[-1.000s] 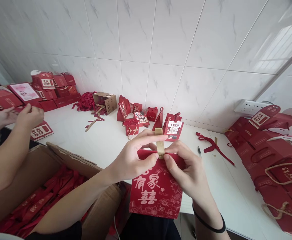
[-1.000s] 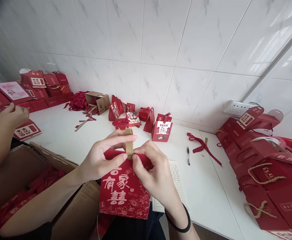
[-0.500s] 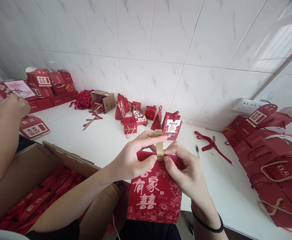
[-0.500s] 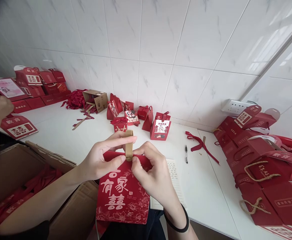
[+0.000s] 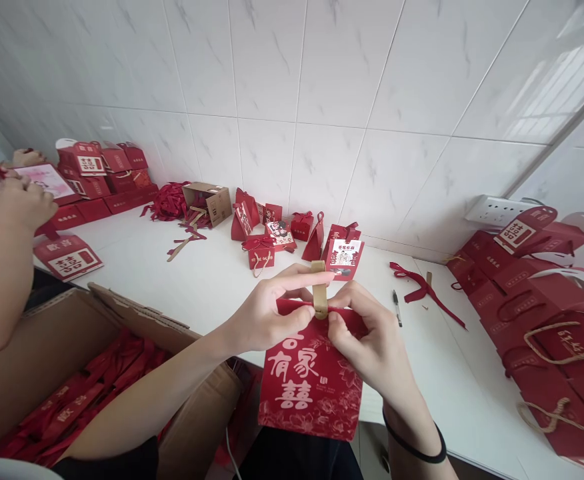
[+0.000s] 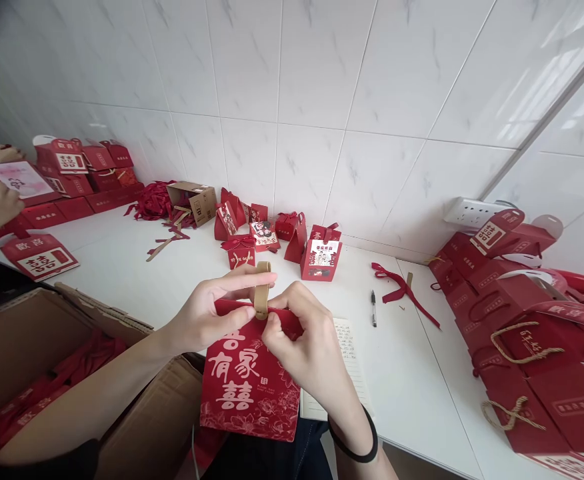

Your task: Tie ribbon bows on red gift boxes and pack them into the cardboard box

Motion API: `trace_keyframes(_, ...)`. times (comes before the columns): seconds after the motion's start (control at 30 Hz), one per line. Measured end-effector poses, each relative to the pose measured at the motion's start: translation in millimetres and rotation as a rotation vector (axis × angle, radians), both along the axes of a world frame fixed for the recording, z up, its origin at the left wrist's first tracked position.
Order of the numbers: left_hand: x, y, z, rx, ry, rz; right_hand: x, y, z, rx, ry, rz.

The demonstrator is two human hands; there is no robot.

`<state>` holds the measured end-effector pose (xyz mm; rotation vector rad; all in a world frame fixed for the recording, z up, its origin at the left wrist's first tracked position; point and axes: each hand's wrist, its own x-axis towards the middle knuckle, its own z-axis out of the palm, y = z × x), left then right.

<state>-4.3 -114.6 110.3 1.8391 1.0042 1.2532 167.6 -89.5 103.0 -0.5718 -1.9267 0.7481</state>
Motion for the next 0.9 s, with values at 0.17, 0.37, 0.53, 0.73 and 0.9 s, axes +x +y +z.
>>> trace_keyframes(0.17, -3.1, -5.7, -2.1, -0.065, -0.054, -0.09, 6.4, 2.5, -3.3, -0.023, -0.021, 0.04)
trace_keyframes(0.37, -19.9, -30.7, -4.5, -0.263, 0.046, -0.093, 17.0, 0.8, -4.6, 0.048, 0.051, -0.067)
trace_keyframes(0.53, -34.4, -57.2, -7.7, -0.366, 0.124, -0.005, 8.5, 2.2, -13.8, 0.095, 0.003, 0.025)
trace_keyframes(0.73, -65.8, -85.5, -27.1, -0.404, -0.211, 0.386, 10.1, 19.5, -32.5, 0.056, -0.012, -0.022)
trace_keyframes(0.9, -94.6, -107.0, -29.1, -0.404, -0.751, 0.722, 33.5, 42.8, -55.8, 0.024, -0.189, -0.189)
